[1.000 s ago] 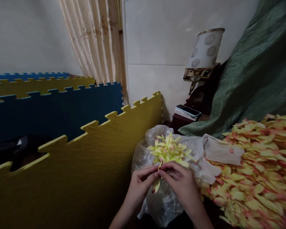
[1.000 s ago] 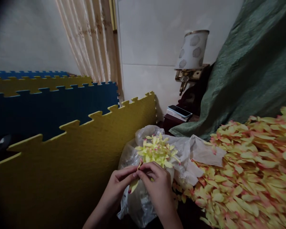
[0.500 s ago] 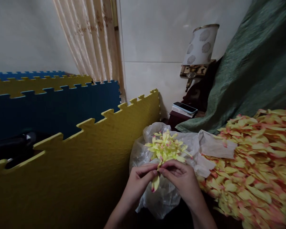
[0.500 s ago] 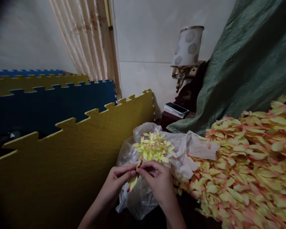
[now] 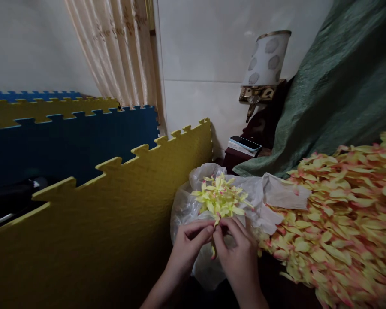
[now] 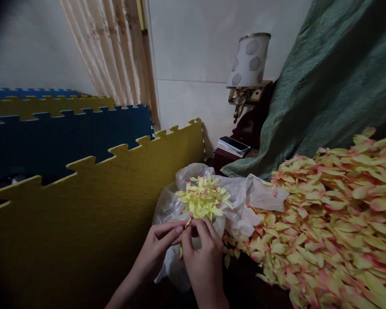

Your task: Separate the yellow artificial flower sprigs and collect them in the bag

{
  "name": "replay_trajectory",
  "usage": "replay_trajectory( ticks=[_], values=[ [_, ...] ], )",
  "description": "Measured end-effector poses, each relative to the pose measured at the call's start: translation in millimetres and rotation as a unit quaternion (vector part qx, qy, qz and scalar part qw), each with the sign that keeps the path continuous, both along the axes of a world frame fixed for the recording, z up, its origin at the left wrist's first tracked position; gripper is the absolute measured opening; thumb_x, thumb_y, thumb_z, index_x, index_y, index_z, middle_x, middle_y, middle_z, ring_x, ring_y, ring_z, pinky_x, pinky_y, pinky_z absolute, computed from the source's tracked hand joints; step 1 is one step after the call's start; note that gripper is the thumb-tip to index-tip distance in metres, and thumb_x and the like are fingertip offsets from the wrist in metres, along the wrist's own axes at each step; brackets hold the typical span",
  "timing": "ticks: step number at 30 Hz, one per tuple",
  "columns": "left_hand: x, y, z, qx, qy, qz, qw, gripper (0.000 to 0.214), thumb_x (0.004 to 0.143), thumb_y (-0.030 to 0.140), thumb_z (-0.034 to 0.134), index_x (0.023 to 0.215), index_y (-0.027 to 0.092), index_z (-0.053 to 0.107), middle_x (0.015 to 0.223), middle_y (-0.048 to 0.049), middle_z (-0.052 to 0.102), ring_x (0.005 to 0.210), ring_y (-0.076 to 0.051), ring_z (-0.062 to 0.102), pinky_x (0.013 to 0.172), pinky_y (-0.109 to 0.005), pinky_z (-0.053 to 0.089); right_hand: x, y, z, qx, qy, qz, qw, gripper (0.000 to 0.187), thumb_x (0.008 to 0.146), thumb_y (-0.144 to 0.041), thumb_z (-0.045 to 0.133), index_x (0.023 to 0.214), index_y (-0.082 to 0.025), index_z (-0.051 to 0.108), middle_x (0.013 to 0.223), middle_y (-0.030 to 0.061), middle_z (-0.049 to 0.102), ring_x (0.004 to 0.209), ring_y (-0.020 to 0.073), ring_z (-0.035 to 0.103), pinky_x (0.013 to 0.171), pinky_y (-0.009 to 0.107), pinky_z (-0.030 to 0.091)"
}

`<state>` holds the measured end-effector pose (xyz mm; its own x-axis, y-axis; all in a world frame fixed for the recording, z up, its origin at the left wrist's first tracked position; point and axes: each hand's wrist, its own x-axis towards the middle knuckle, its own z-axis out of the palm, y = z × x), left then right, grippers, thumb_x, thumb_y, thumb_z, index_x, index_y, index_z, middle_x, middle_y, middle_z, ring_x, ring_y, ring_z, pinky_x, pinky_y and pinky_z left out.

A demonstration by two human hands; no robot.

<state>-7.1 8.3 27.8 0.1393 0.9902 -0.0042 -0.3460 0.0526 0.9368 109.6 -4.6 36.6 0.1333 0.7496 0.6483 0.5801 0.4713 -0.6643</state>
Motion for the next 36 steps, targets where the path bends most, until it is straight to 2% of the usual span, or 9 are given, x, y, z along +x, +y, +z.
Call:
replay_trajectory(
  ticks=[6,10,17,20,24,27,29,33,36],
  values=[
    [4,5,1.0,-0.028,0.01,-0.004,1.0,0.03,0.07,0.042,0.078,0.079,0.014,0.078,0.073,-0.0075,0.075,0.071,-0.021,0.068,0.065,-0.027,0.053,2,-4,-8.8,-0.057,0.066,0.057,0.995,0.013,0.09,-0.02,0.048,0.082,-0.021,0.059,0.075,0.0009,0.061,0.07,0.0159,0.062,0.065,0.026,0.052],
    [13,4,-3.7,0.042,0.068,0.083,0.993,0.031,0.081,0.044,0.066,0.08,0.015,0.075,0.072,-0.0045,0.07,0.069,-0.017,0.062,0.062,-0.024,0.049,-6,-2,-16.2,-0.157,0.19,0.056,0.968,0.014,0.091,-0.033,0.049,0.084,-0.023,0.055,0.072,-0.0009,0.058,0.062,0.0154,0.058,0.056,0.025,0.051],
    [4,9,-12.0,0.137,0.167,0.246,0.945,0.025,0.088,0.04,0.059,0.077,0.018,0.066,0.069,-0.001,0.061,0.062,-0.015,0.054,0.057,-0.021,0.043,0,6,-18.0,-0.123,0.307,-0.041,0.943,0.023,0.086,-0.045,0.055,0.085,-0.022,0.057,0.074,0.0019,0.061,0.069,0.0184,0.06,0.062,0.027,0.05],
    [-9,17,-8.7,0.114,0.135,0.252,0.951,0.028,0.086,0.042,0.062,0.074,0.017,0.065,0.066,0.0006,0.058,0.061,-0.013,0.05,0.056,-0.02,0.04,17,10,-13.2,-0.117,0.356,-0.07,0.924,0.026,0.082,-0.047,0.062,0.088,-0.022,0.057,0.073,0.0003,0.062,0.067,0.0166,0.059,0.058,0.024,0.047],
    [-11,28,-8.6,0.033,-0.026,0.244,0.969,0.031,0.08,0.046,0.068,0.076,0.016,0.063,0.069,0.002,0.059,0.061,-0.011,0.051,0.058,-0.019,0.042,35,30,-3.3,-0.087,0.384,-0.082,0.916,0.028,0.08,-0.047,0.065,0.088,-0.021,0.058,0.069,-0.0014,0.061,0.058,0.013,0.056,0.051,0.022,0.043],
    [-6,31,-13.1,0.005,-0.118,0.331,0.936,0.033,0.076,0.048,0.071,0.076,0.016,0.062,0.069,0.0034,0.06,0.058,-0.009,0.052,0.057,-0.018,0.043,47,58,7.6,0.001,0.345,-0.13,0.93,0.026,0.082,-0.044,0.062,0.089,-0.019,0.06,0.076,0.001,0.064,0.065,0.0152,0.061,0.059,0.025,0.049],
    [-2,30,-16.3,0.001,-0.116,0.336,0.935,0.032,0.077,0.048,0.07,0.079,0.016,0.064,0.072,0.0023,0.063,0.06,-0.01,0.056,0.057,-0.019,0.044,55,78,16.3,0.037,0.228,-0.138,0.963,0.023,0.084,-0.04,0.059,0.091,-0.018,0.063,0.087,0.0068,0.067,0.078,0.0203,0.064,0.07,0.032,0.052],
    [5,23,-17.5,0.035,0.0,0.295,0.955,0.028,0.08,0.044,0.068,0.087,0.017,0.071,0.084,-0.0036,0.071,0.078,-0.018,0.065,0.067,-0.024,0.049,59,91,29.0,0.01,-0.018,-0.074,0.997,0.017,0.078,-0.03,0.064,0.088,-0.019,0.07,0.099,0.0122,0.071,0.097,0.0292,0.063,0.094,0.048,0.044],
    [8,19,-12.5,0.077,0.088,0.296,0.948,0.025,0.08,0.042,0.069,0.091,0.019,0.075,0.098,-0.0076,0.073,0.091,-0.024,0.065,0.073,-0.029,0.052,47,70,28.1,-0.025,-0.022,-0.012,0.999,0.016,0.081,-0.028,0.06,0.089,-0.02,0.071,0.099,0.0113,0.07,0.096,0.0281,0.063,0.09,0.046,0.048]
  ],
)
